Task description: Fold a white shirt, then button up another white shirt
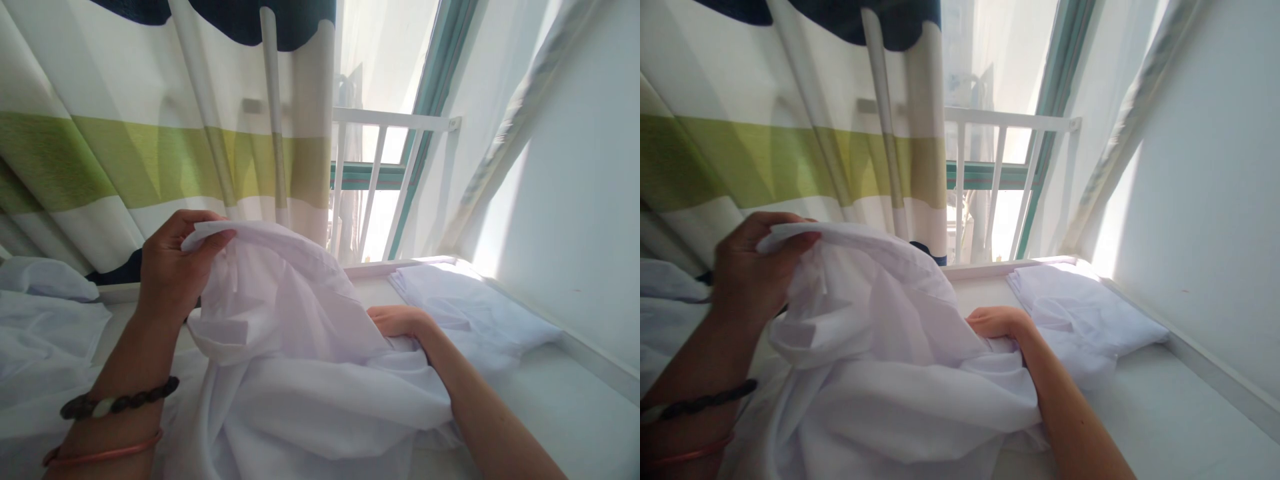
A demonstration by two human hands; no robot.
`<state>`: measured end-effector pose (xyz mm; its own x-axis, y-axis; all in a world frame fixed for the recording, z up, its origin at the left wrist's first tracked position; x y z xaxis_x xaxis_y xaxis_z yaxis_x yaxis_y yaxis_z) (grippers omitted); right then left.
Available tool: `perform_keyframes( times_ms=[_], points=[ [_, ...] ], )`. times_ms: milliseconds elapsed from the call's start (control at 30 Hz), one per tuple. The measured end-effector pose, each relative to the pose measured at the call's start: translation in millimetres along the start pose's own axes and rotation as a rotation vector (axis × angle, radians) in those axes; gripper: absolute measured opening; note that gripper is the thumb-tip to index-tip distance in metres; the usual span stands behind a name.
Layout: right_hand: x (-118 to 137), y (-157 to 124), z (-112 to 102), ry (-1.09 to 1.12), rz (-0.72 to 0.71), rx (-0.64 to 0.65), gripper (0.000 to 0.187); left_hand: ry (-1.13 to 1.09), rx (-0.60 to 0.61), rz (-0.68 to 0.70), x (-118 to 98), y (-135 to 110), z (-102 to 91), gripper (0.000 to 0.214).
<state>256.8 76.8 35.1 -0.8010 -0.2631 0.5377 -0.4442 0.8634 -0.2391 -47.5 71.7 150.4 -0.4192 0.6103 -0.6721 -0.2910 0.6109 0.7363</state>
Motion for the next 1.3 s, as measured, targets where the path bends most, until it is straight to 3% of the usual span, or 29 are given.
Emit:
perform_keyframes(
  times_ms=[167,267,333,400,467,667,767,867,967,1033,1200,1300],
  points=[
    [-7.7,0.7,3.5,0.141,0.162,0.099,0.036,-0.081,-0.055,0.021,10.2,4.3,-0.9,0.025],
    [-8.6,-1.2,6.6,0.201,0.122,0.199,0.034,-0.126,-0.089,0.06,13.4,5.5,-1.4,0.026],
    [-8.8,-4.6,4.1,0.32,0.038,0.198,0.038,-0.133,-0.083,0.041,14.8,5.3,-1.6,0.026],
    [-12.3,-9.5,-6.3,0.479,-0.05,0.072,0.042,-0.081,-0.031,-0.006,15.9,4.5,-1.2,0.026],
    [-21.6,-17.0,-23.4,0.54,-0.049,-0.145,0.041,-0.005,0.076,-0.073,18.8,3.4,0.7,0.027],
    [-41.5,-67.7,-85.5,0.065,0.376,-0.894,0.035,0.166,0.503,-0.214,41.7,-0.7,10.6,0.029],
    [-35.7,-93.2,-100.1,-0.093,0.521,-1.074,0.038,0.213,0.63,-0.222,50.2,-2.2,13.1,0.035],
    [-33.1,-99.1,-97.9,-0.097,0.515,-0.938,0.039,0.298,0.634,-0.175,51.5,-1.2,11.8,0.037],
    [-32.1,-91.4,-86.8,0.031,0.311,-0.685,0.042,0.321,0.626,-0.176,52.3,-0.2,9.2,0.032],
    [-31.2,-87.4,-82.4,0.056,0.21,-0.616,0.049,0.312,0.611,-0.195,54.2,0.6,6.7,0.029],
    [-27.6,-86.4,-87.5,-0.052,0.131,-0.7,0.039,0.311,0.602,-0.219,62.9,1.2,1.5,0.031],
    [-20.7,-90.5,-93.4,-0.08,0.083,-0.843,0.041,0.264,0.69,-0.245,69.7,0.0,1.7,0.039]
  ],
)
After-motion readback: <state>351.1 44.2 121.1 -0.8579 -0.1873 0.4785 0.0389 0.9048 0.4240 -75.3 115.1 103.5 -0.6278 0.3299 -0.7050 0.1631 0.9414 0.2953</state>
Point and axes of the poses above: each hand's wrist, its own y-axis towards the middle knuckle, its own z-axis out of the palm, x = y × z, the point moved 3 cm from there along y, towards the middle knuckle, and after that the axes turned 5 degrees about -y, right-handed, at the moved point
